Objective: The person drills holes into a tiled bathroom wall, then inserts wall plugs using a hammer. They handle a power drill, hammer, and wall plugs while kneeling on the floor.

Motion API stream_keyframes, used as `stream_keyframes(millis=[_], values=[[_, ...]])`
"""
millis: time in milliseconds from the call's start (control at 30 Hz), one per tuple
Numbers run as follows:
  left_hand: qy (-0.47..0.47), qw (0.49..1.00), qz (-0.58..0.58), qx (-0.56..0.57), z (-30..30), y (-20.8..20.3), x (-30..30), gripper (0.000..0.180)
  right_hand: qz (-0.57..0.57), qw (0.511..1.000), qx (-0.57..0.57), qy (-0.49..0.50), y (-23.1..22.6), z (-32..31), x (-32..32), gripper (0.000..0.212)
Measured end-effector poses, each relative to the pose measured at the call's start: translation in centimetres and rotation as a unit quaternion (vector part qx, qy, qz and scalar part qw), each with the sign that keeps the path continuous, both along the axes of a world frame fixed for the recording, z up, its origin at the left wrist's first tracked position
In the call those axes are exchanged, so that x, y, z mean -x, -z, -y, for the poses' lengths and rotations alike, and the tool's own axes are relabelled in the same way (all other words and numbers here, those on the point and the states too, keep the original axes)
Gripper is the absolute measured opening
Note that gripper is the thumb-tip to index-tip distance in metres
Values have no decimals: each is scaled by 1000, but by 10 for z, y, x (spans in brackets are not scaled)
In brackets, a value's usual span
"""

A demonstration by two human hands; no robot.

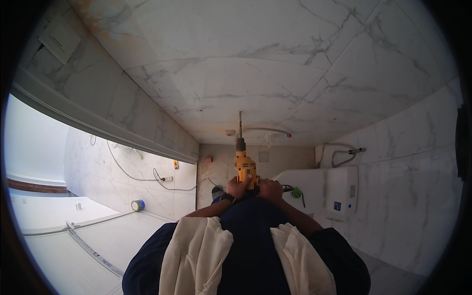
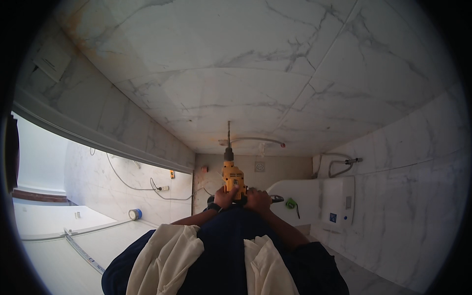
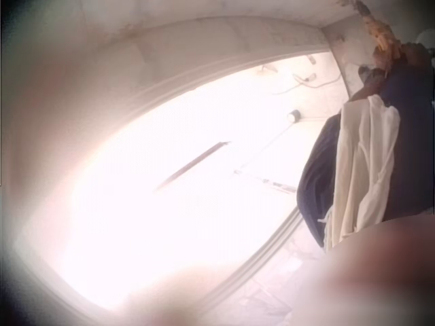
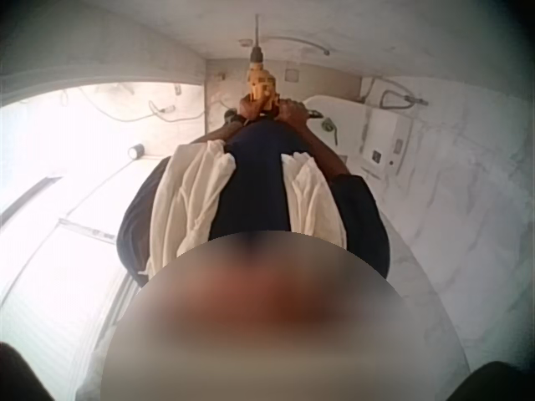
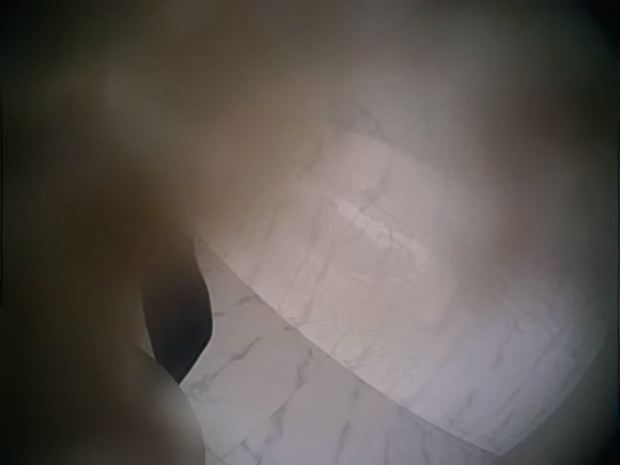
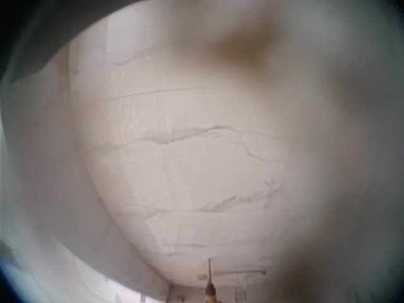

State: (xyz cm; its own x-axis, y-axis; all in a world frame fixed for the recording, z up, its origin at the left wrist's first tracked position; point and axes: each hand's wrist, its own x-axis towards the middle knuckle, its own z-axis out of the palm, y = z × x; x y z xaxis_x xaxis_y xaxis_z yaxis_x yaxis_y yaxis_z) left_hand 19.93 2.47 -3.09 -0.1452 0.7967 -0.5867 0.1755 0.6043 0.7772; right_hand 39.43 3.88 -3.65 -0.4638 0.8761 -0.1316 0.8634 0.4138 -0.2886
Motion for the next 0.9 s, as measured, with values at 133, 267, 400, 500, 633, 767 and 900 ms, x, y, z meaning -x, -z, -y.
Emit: stream_keyframes(millis=[133, 267, 400, 500, 633, 767, 900], values=[[1, 1000, -17, 17, 1, 4, 0, 71, -16, 1000, -9, -10, -4, 0, 0, 56], [-15, 1000, 22, -8, 2, 3, 0, 81, 14, 1000, 17, 9, -7, 0, 0, 57], [4, 1000, 8, -5, 1, -3, 1, 77, -5, 1000, 29, 0, -5, -1, -2, 54], [15, 1000, -4, 0, 0, -6, 1, 74, -12, 1000, 18, -5, -1, -1, -3, 55], [31, 999, -26, 8, -3, -6, 2, 73, 10, 1000, 15, -8, 3, -1, -2, 55], [25, 1000, -5, -6, -1, -3, 3, 72, 0, 1000, -12, -6, 3, 2, -1, 53], [33, 999, -25, 4, -2, 1, 5, 71, 9, 1000, 4, -2, 3, 2, 1, 54]])
